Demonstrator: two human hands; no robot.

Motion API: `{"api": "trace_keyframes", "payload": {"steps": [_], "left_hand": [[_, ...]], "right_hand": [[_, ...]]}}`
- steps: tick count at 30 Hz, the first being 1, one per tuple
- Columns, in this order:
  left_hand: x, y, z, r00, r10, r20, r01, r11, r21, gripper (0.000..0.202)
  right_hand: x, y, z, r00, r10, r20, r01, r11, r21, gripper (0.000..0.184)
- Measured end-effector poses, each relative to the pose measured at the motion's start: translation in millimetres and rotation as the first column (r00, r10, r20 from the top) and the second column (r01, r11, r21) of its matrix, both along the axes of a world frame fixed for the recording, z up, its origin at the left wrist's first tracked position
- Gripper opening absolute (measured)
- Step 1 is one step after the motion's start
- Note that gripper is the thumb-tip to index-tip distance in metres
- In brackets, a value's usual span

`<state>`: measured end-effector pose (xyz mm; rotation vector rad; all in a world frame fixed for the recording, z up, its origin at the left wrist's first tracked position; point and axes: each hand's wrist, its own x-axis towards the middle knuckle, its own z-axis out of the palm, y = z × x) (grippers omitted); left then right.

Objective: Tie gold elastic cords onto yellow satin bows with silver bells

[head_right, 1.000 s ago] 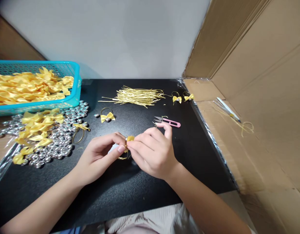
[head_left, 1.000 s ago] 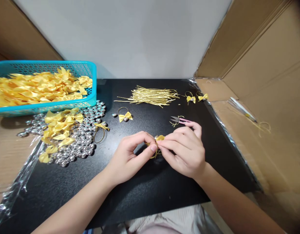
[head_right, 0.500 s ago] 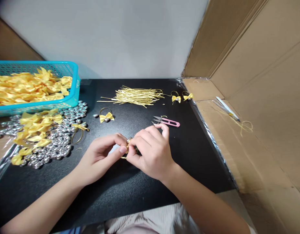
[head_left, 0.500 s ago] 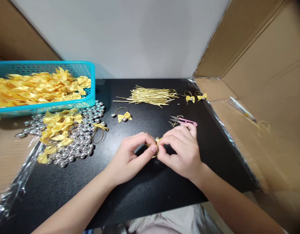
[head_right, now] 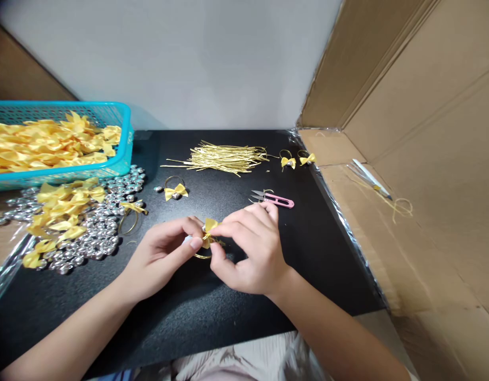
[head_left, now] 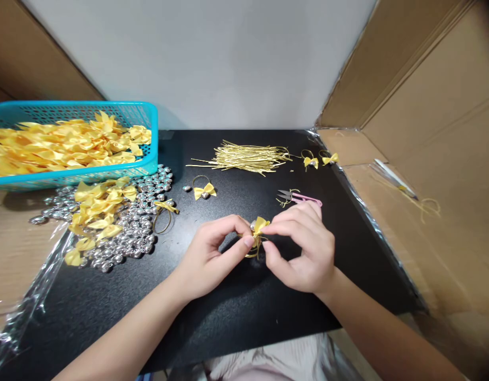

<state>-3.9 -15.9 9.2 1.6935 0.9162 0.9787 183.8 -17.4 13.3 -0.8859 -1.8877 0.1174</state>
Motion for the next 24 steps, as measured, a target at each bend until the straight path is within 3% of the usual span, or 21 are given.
{"api": "trace_keyframes", "payload": {"steps": [4, 8, 24], "left_hand": [[0.4, 0.1, 1.1, 0.996, 0.005, -0.088, 0.004, 0.995, 0.104, 0.018], [1.3, -0.1, 1.6, 0.990, 0.035, -0.135, -0.013, 0.987, 0.161, 0.015], [1.8, -0.2, 1.5, 0.985, 0.044, -0.169, -0.011, 0.982, 0.189, 0.016]], "right_hand": [[-3.3, 0.2, -1.0, 0.987, -0.109, 0.121, 0.096, 0.989, 0.112, 0.009], [-4.3, -0.3, -2.1, 0.972, -0.148, 0.182, 0.116, 0.978, 0.173, 0.012], [-5.9, 3.0, -7.7, 0.973, -0.132, 0.190, 0.110, 0.987, 0.121, 0.016]]}}
